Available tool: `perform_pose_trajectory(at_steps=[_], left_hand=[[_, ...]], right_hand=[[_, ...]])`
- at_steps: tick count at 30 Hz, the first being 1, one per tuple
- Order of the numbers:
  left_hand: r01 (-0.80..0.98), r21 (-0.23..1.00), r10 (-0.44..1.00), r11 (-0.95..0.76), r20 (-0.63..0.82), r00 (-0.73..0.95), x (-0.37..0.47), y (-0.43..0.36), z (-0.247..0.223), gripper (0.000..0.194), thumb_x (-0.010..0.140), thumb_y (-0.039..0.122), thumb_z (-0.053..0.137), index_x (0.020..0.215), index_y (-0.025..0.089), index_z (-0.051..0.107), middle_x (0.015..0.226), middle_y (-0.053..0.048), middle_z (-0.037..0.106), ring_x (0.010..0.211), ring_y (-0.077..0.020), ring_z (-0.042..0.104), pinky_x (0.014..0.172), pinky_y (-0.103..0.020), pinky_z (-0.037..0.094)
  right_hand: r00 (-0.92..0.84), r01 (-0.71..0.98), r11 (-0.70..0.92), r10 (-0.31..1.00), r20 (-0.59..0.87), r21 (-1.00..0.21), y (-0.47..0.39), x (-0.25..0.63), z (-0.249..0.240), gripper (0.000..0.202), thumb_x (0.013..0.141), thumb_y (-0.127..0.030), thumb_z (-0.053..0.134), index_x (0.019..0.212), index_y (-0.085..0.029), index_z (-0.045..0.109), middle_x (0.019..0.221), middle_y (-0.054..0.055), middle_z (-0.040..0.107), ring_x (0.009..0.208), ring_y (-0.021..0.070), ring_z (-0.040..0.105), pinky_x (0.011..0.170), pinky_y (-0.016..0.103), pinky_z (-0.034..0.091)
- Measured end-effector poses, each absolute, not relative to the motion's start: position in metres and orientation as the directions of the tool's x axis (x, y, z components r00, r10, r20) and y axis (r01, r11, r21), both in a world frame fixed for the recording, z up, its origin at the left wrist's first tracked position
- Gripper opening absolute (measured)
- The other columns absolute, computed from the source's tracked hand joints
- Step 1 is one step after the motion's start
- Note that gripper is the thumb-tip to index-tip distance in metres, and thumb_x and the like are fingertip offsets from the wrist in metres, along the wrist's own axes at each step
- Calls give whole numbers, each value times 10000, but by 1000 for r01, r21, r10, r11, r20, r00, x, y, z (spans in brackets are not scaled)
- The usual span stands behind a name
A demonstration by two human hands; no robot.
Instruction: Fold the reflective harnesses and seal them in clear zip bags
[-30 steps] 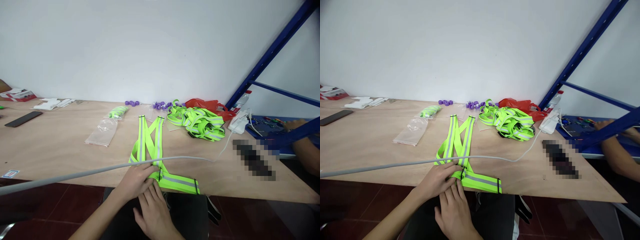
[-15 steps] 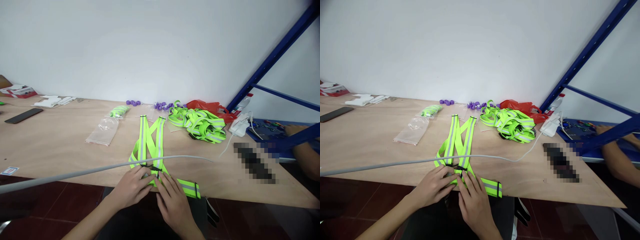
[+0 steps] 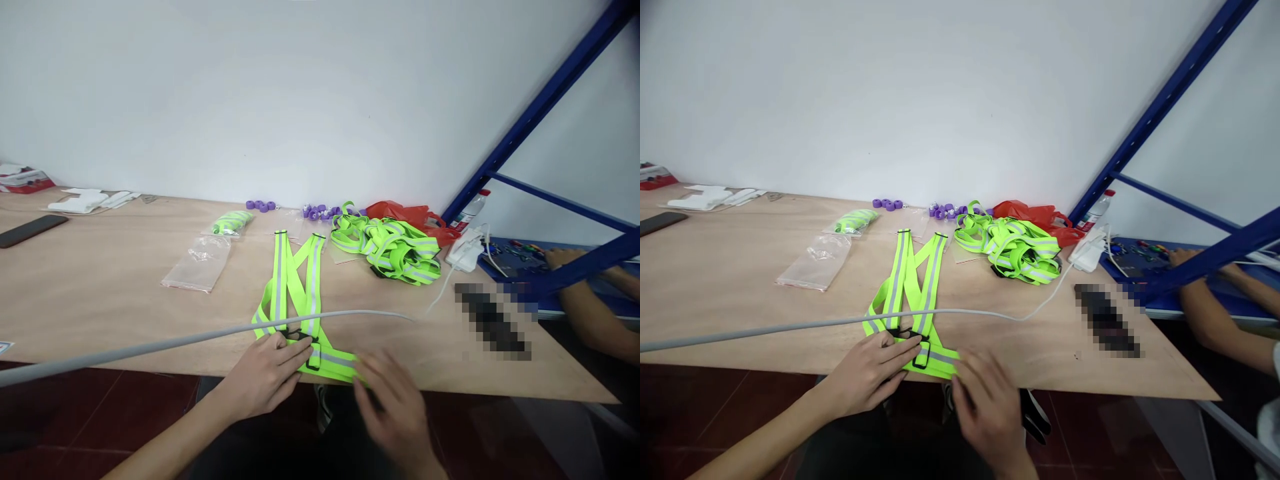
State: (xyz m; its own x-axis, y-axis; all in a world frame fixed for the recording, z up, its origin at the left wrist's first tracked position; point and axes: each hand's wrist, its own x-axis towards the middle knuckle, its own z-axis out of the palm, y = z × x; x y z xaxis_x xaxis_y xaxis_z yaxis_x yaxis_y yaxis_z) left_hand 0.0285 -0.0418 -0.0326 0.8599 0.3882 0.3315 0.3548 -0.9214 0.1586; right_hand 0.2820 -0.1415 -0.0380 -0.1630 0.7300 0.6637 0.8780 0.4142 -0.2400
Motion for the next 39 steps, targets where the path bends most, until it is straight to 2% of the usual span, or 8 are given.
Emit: perform_pose_trajectory(at_steps=[5,10,16,20,25,29,32,39], left_hand=[[340,153,372,-928,332,867,27,-41,-33,421,984,173,472,1393,142,562,1405,-127,618,955,-252,590,854,-423,505],[319,149,350,-936,297,888,24,-41,-30,454,977,190,493,1429,179,530,1433,-125,593,1020,-262,598,889,-422,480],[322,139,349,-936,261,900,22,-43,-28,453,967,201,501,1417,193,547,1465,-101,569,992,-267,586,889,-432,476],[330,170,366,-928,273,890,23,-42,-26,457,967,207,506,1422,216,541,1432,-105,594,997,-254,591,887,-414,474],[372,130,393,-919,249,885,25,-48,-26,392,944,228,566,1336,228,588,1389,-104,607,963,-254,568,831,-404,470],[516,16,501,-856,264,824,32,-73,-36,180,921,269,612,1065,192,688,1066,-103,697,973,-286,583,867,-427,456],[622,-20,598,-782,256,759,39,-96,-44,269,912,337,623,1115,178,696,1021,-103,715,976,-300,607,932,-465,444],[686,-31,666,-727,211,716,53,-116,-44,521,888,468,645,1269,114,669,1217,-186,694,1079,-376,604,958,-550,446]], right_hand=[[22,945,119,907,421,-306,-162,349,-53,603,880,-424,681,1440,-268,524,1388,111,629,1241,337,622,975,515,561],[-67,881,173,967,245,-440,-158,356,-60,467,852,-376,718,1307,-292,649,1411,90,623,1356,313,535,1094,505,483],[94,493,55,989,116,-868,-147,337,-41,397,844,-392,731,1210,-257,656,1280,121,707,1205,291,663,973,429,577],[163,214,156,968,192,-964,-131,310,-36,445,791,-499,781,1137,-249,655,1189,141,742,1107,312,710,884,425,616],[85,147,246,962,260,-958,-99,250,-17,434,804,-450,774,1160,-238,644,1143,102,744,1067,276,708,908,396,591],[-148,351,247,967,206,-903,-78,208,2,374,792,-279,787,1146,-257,669,1122,23,732,1087,223,676,974,348,531],[-222,500,293,953,206,-815,-63,192,3,422,769,-295,826,1161,-244,678,1150,30,721,1146,234,643,1022,365,493],[-469,790,496,868,165,-361,-37,170,0,385,726,-494,847,947,-214,705,1025,73,685,1009,274,650,892,403,522]])
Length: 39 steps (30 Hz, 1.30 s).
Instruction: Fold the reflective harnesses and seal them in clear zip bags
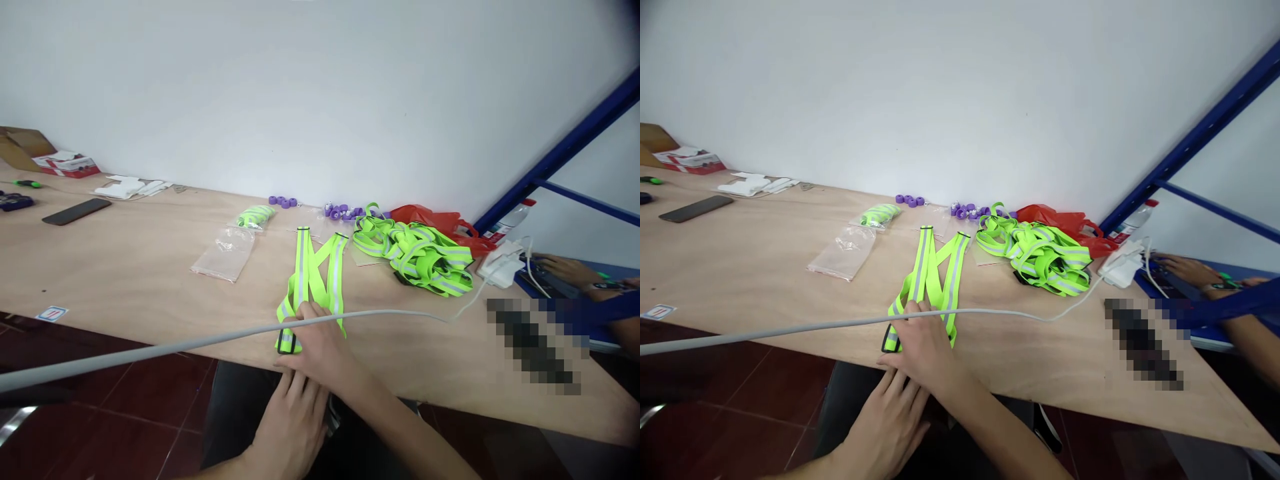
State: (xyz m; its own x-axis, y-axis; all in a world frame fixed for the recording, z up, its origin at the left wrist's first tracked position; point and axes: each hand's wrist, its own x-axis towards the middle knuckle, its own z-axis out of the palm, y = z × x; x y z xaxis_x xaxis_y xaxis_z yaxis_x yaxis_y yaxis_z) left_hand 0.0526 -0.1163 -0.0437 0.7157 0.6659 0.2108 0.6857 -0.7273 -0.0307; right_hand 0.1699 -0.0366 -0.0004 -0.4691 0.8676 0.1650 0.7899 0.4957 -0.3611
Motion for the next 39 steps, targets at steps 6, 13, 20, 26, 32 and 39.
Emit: perform_pose_trajectory(at_steps=[6,13,20,26,32,39], left_hand=[[673,13,659,-740,218,720,59,-119,-48,592,903,497,627,1308,65,642,1218,-211,684,1150,-391,588,1015,-538,446],[447,417,585,-791,305,751,34,-101,-10,188,930,244,578,1072,169,676,914,-72,733,844,-210,695,847,-320,564],[365,471,596,-803,629,499,-8,-58,-10,313,939,44,470,1194,170,601,1003,-97,718,943,-189,695,820,-278,576],[410,388,565,-825,558,608,-15,-55,-47,322,958,48,467,1213,158,629,1229,-141,672,1193,-240,626,1022,-378,549],[483,269,550,-833,497,671,-3,-60,-46,434,947,72,475,1365,146,563,1346,-161,623,1295,-284,563,1072,-460,525],[386,245,457,-889,438,774,33,-59,-37,241,937,137,500,1146,112,616,1349,-160,643,1296,-254,580,1138,-422,469]], right_hand=[[-503,827,499,863,56,-258,-26,156,-3,453,710,-491,874,996,-231,638,932,29,723,856,239,667,764,337,496],[-502,838,475,864,-37,-269,-22,155,-10,609,694,-492,886,1113,-188,565,954,80,721,855,290,674,681,353,484],[-568,771,589,808,155,-241,-41,170,-29,105,916,-273,654,950,-205,582,962,60,676,889,249,619,748,365,492],[-599,694,673,737,312,-257,-72,198,-33,193,980,-203,541,1159,-165,600,1032,78,693,967,246,620,882,404,520],[-633,620,740,668,392,-260,-90,235,-44,493,933,-22,395,1390,-149,530,1402,93,628,1365,218,505,1202,438,347],[-613,549,683,721,323,-483,-101,255,-34,519,897,-11,439,1349,-213,596,1341,93,674,1323,197,563,1166,430,422]])
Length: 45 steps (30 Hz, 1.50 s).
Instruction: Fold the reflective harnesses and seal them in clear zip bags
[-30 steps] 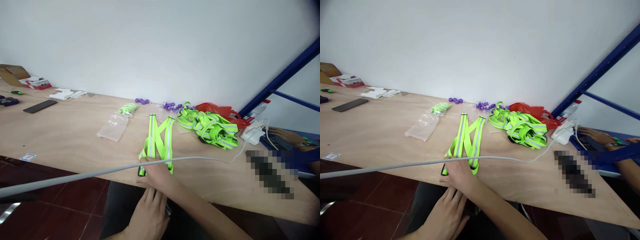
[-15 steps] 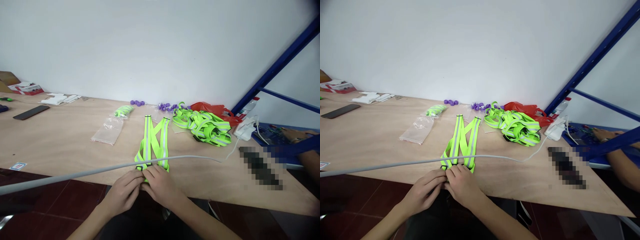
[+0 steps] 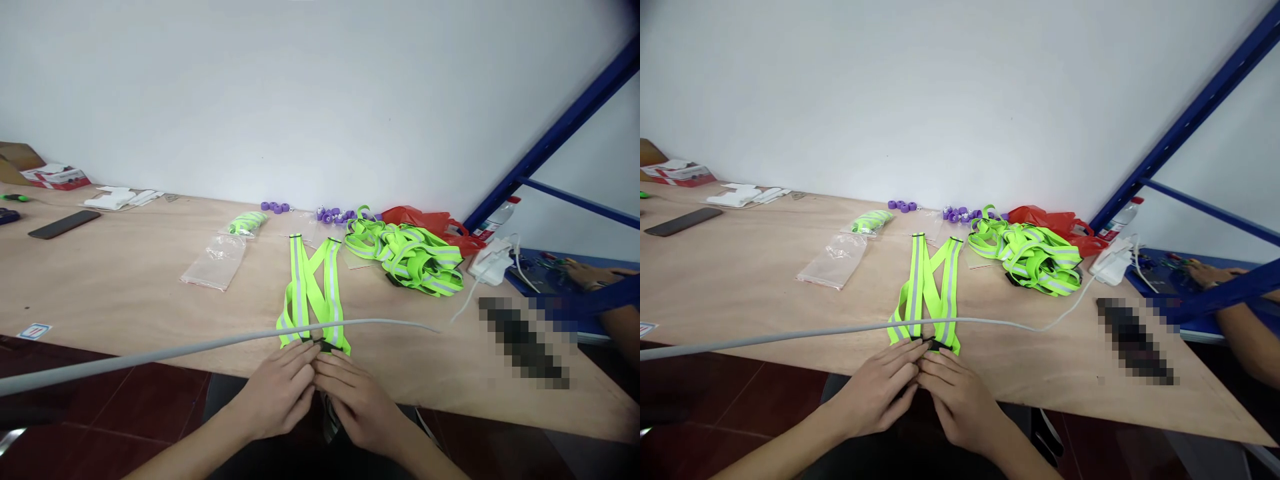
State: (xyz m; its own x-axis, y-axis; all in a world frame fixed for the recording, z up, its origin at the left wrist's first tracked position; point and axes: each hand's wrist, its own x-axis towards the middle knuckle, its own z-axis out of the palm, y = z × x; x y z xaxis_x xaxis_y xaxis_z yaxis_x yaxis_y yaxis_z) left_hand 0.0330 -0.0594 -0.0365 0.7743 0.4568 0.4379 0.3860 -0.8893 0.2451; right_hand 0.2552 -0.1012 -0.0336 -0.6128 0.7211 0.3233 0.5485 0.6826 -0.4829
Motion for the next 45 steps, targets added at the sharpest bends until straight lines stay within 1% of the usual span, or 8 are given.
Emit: perform_pose_trajectory(at_steps=[4,8,15,20,26,33,37,45], left_hand=[[350,167,388,-922,386,837,37,-57,-40,422,896,134,525,1317,105,550,1448,-168,567,1376,-283,502,1151,-452,436],[352,121,372,-928,347,861,35,-58,-41,570,880,178,584,1438,153,472,1459,-160,537,1374,-322,480,1142,-481,414],[403,173,439,-899,338,833,37,-65,-58,242,871,237,607,1106,187,637,990,-80,712,908,-261,658,831,-400,545],[407,190,448,-894,323,834,38,-65,-52,546,910,219,573,1448,203,481,1353,-114,622,1143,-281,614,988,-431,492],[384,190,429,-903,375,822,41,-62,-44,488,920,247,580,1401,175,533,1410,-119,595,1256,-299,557,1081,-458,441],[417,161,445,-894,418,792,43,-63,-49,481,907,240,599,1385,192,559,1472,-103,555,1325,-294,506,1098,-442,434],[440,143,454,-887,455,766,44,-64,-58,444,922,229,605,1365,218,584,1456,-77,570,1319,-285,506,1104,-443,431],[439,54,384,-897,588,712,48,-58,-71,332,933,265,639,1263,240,657,1355,-57,641,1226,-260,577,1061,-407,475]], right_hand=[[-458,470,545,823,336,-695,-96,266,-24,236,929,-123,540,1064,-223,706,1188,97,736,1143,195,679,1023,346,542],[-422,473,603,795,435,-643,-70,264,-7,201,953,-147,514,983,-214,701,1016,82,760,960,181,714,846,304,581],[-818,421,768,551,163,-482,-17,214,4,276,1023,-255,491,1194,-227,707,1352,39,677,1324,201,552,1176,401,333],[-841,444,748,538,59,-494,11,205,-15,270,1029,-284,502,1172,-226,723,1334,46,688,1377,191,508,1175,379,338],[-824,471,725,565,44,-503,29,220,-26,431,1030,-330,501,1428,-172,552,1570,96,446,1478,198,364,1235,407,235],[-814,397,670,573,98,-627,50,219,-23,332,1002,-333,558,1299,-221,655,1394,45,647,1366,188,521,1170,376,362],[-603,549,546,783,153,-633,100,240,-8,271,1004,-337,517,1126,-220,728,1158,44,755,1095,192,686,997,328,507],[-247,830,187,968,-45,-526,218,321,13,441,846,-238,660,1274,-134,653,1376,172,623,1238,321,590,1061,458,440]])
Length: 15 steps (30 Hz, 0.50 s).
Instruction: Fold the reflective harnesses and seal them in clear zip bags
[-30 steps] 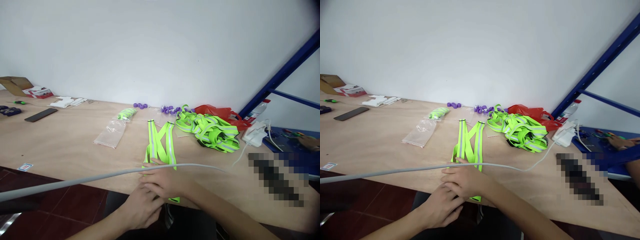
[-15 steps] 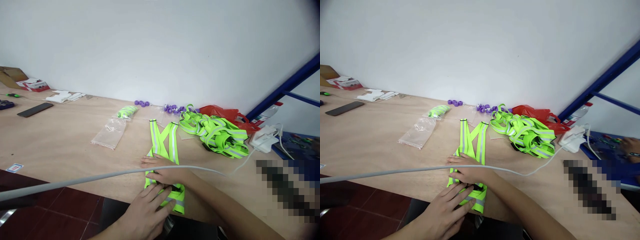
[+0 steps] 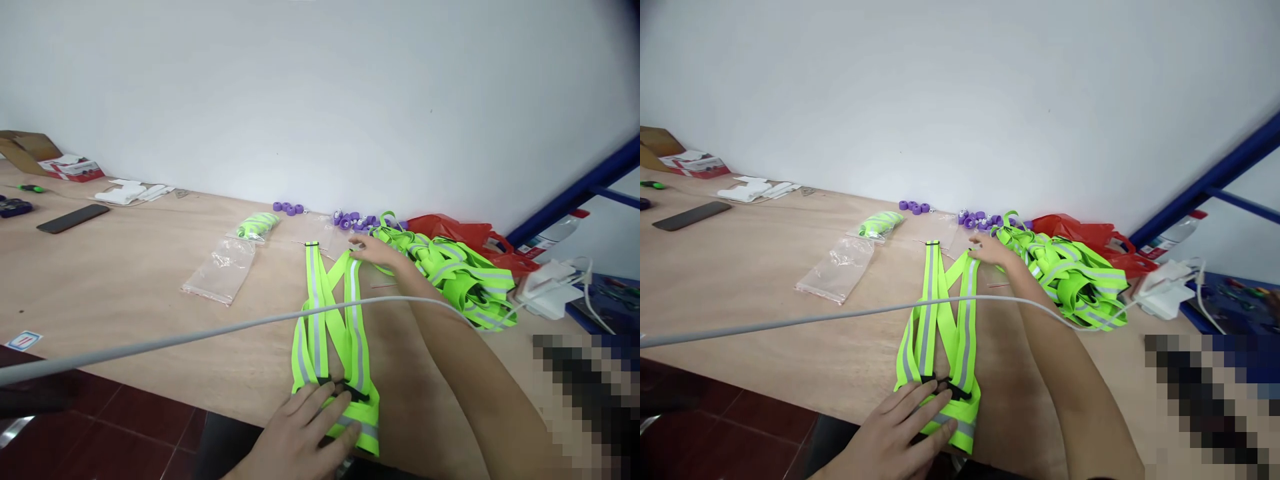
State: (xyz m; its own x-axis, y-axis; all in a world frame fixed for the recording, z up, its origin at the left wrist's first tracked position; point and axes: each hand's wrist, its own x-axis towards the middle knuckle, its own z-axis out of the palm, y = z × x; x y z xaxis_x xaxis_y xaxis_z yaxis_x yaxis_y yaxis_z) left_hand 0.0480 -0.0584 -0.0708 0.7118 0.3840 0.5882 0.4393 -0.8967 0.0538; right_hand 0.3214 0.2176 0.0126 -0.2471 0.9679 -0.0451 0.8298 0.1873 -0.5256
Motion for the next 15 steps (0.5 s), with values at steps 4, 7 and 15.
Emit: perform_pose_trajectory(at_steps=[4,7,15], left_hand=[[468,21,377,-883,627,682,51,-57,-75,279,943,273,648,1220,276,674,1365,-34,639,1220,-230,589,1052,-370,493],[473,16,376,-881,631,679,51,-57,-77,273,946,268,655,1218,285,678,1378,-26,633,1225,-225,592,1048,-361,501],[468,23,381,-883,617,689,50,-56,-77,282,986,282,613,1262,298,667,1363,-11,648,1235,-227,586,1015,-353,525]], right_hand=[[-285,832,136,937,-204,-538,237,343,14,333,823,-290,678,1125,-155,717,1187,123,730,1080,255,671,947,346,501],[-308,841,130,913,-269,-525,246,349,16,251,767,-332,720,959,-171,729,1020,85,755,972,246,675,860,331,509],[-329,878,160,886,-326,-452,254,341,17,319,621,-347,827,861,-196,682,846,39,719,818,232,658,732,305,494]])
